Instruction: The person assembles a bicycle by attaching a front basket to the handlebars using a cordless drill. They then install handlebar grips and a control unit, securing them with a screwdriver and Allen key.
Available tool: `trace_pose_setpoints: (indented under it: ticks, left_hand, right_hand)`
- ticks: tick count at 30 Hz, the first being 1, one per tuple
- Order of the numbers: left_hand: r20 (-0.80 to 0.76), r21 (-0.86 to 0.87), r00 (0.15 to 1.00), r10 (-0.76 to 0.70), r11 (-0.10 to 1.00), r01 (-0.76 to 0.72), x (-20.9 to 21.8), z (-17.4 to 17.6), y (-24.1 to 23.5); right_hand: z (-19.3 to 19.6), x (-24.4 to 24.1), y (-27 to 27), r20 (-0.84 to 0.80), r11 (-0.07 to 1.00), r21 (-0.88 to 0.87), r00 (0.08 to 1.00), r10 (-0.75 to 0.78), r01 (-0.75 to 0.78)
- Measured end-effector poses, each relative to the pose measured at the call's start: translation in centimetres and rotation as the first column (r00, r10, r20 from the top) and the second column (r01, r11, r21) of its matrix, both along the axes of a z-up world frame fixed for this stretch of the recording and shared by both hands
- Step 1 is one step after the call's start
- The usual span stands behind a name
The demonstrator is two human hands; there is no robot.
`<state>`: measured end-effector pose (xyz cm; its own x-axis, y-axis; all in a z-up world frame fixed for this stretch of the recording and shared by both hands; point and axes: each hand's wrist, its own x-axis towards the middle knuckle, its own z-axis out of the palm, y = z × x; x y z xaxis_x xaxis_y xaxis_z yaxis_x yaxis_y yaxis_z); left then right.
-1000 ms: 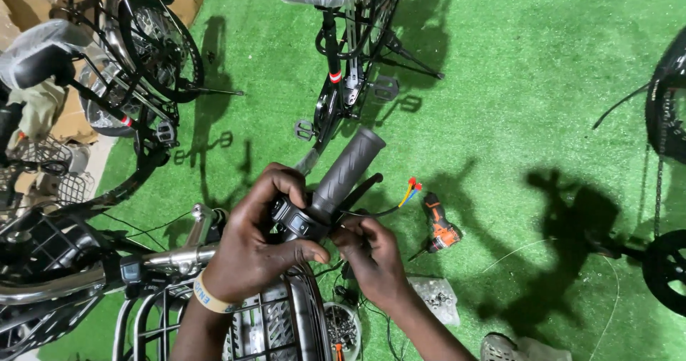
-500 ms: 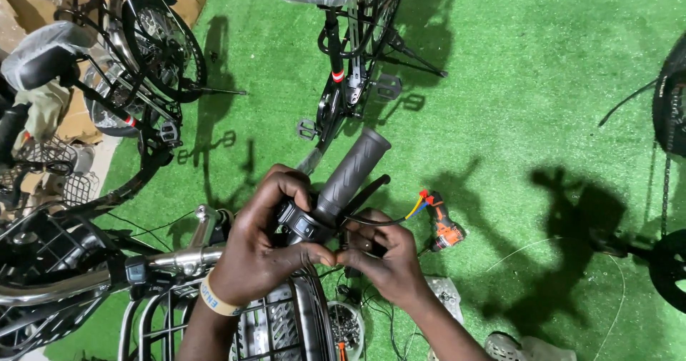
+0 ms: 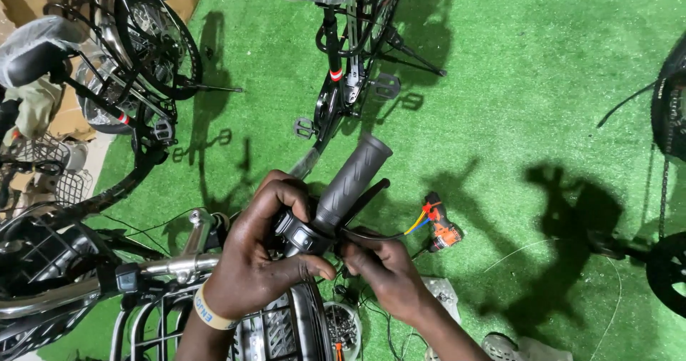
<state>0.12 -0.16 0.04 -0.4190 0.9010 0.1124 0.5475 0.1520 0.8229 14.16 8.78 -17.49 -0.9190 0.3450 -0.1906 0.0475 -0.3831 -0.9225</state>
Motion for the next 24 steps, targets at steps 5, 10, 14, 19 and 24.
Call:
trace_pose_setpoints:
  ticks: [5, 10, 14, 19, 24]
  left_hand:
    - [0.003, -0.018, 1.000, 0.001, 1.000, -0.001, -0.1, 0.0, -0.1]
    - [0.000, -0.007, 1.000, -0.002, 1.000, 0.002, -0.2, 0.1, 0.0]
    - [0.000, -0.014, 1.000, 0.015, 1.000, -0.015, -0.3, 0.1, 0.2]
    - [-0.020, -0.008, 1.000, 0.007, 1.000, -0.007, -0.3, 0.0, 0.1]
    - [-0.020, -0.012, 1.000, 0.003, 1.000, -0.003, -0.1, 0.0, 0.4]
  right_hand:
    - [-2.0, -1.2, 1.4, -0.304, 0.824, -0.514, 0.949, 0.085, -0.238]
    - [1.8, -0.3, 1.5, -0.184, 0.999, -0.037, 0.983, -0.020, 0.013]
    - [0.7, 0.5, 0.1, -0.117, 0.915, 0.305, 0.964, -0.240, 0.265]
    - [-2.2, -0.5, 0.7, -0.109, 0.984, -0.161, 0.989, -0.100, 0.081]
    - [-3.3, -1.0, 0.2, -0.400, 0.817, -0.550, 0.913, -0.079, -0.171]
